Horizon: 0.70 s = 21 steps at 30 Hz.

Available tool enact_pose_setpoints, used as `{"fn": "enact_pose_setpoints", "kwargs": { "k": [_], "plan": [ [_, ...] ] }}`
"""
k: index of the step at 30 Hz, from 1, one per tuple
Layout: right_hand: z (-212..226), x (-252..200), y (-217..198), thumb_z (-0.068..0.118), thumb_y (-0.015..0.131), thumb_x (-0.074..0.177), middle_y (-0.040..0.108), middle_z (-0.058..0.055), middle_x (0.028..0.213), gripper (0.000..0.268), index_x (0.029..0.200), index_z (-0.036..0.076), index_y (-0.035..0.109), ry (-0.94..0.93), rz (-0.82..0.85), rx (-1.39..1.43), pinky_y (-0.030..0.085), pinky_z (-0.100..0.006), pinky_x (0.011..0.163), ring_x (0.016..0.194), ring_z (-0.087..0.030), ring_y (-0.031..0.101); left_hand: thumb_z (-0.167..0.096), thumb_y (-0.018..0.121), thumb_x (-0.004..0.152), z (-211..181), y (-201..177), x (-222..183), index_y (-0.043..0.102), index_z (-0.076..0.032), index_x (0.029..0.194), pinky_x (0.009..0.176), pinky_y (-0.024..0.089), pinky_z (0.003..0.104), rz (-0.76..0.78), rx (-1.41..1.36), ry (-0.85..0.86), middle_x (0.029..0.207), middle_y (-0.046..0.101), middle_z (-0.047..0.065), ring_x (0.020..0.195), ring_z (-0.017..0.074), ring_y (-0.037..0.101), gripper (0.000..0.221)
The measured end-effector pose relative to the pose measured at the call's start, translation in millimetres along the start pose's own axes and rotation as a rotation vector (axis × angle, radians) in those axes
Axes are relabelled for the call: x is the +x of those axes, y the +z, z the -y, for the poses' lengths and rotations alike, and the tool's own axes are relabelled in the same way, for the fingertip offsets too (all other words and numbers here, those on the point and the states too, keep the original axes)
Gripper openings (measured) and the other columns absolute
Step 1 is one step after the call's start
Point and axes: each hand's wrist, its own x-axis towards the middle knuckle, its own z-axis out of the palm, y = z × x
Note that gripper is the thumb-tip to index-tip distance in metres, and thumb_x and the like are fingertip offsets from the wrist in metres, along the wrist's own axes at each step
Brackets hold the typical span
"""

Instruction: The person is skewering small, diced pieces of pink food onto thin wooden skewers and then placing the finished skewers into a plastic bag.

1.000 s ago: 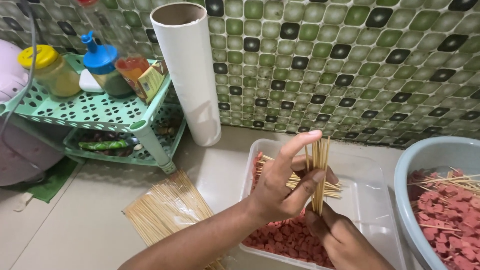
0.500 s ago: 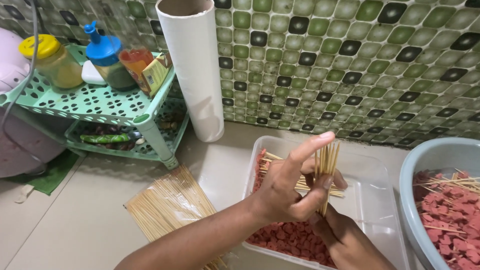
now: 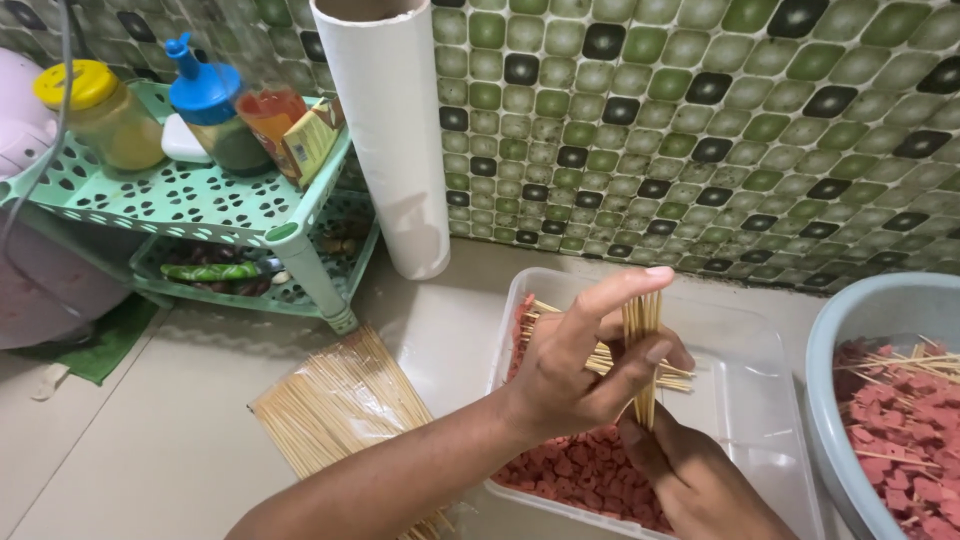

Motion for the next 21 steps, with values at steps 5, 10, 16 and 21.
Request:
{"fn": "enact_pose_setpoints", "kwargs": {
  "k": [5, 10, 16, 21],
  "plan": [
    [10.2, -6.7, -2.8, 0.040, 0.045, 0.101, 0.082, -0.007, 0.102, 0.037, 0.132, 0.029, 0.060, 0.036, -0.014, 0.012, 0.053, -0.029, 0.083, 0.088, -0.018, 0.075, -0.010, 0.053, 0.116, 0.9, 0.5, 0.4, 0.033, -0.006, 0.153, 0.062, 0.065, 0.025, 0.003, -0.017, -0.017, 0.103, 0.074, 0.013, 0.080, 0.0188, 0.078, 0.042],
    [20.3, -9.6, -6.8, 0.036, 0.047, 0.103, 0.075, -0.008, 0.095, 0.032, 0.121, 0.019, 0.068, 0.142, -0.023, 0.016, 0.043, -0.031, 0.077, 0.082, -0.021, 0.063, -0.010, 0.053, 0.115, -11.7, 0.5, 6.9, 0.035, -0.003, 0.151, 0.077, 0.069, 0.028, 0.012, -0.052, -0.085, 0.104, 0.072, 0.015, 0.094, 0.0230, 0.080, 0.042],
    [-18.3, -3.6, 4.8, 0.025, 0.047, 0.106, 0.052, -0.007, 0.073, 0.026, 0.108, 0.011, 0.068, -0.134, -0.127, 0.321, 0.041, -0.034, 0.065, 0.066, -0.019, 0.048, -0.014, 0.056, 0.113, -13.3, 0.5, 7.4, 0.033, -0.006, 0.151, 0.080, 0.071, 0.027, 0.129, -0.034, -0.161, 0.105, 0.076, 0.012, 0.095, 0.0221, 0.081, 0.045],
    [-25.0, -3.8, 7.0, 0.035, 0.047, 0.100, 0.063, -0.006, 0.083, 0.044, 0.131, 0.012, 0.069, -0.189, -0.257, 0.435, 0.046, -0.031, 0.070, 0.074, -0.019, 0.059, -0.012, 0.062, 0.106, -19.0, 0.0, 11.1, 0.038, -0.003, 0.144, 0.099, 0.067, 0.029, 0.117, -0.017, -0.238, 0.148, 0.049, 0.022, 0.101, 0.0267, 0.079, 0.045]
  ]
}}
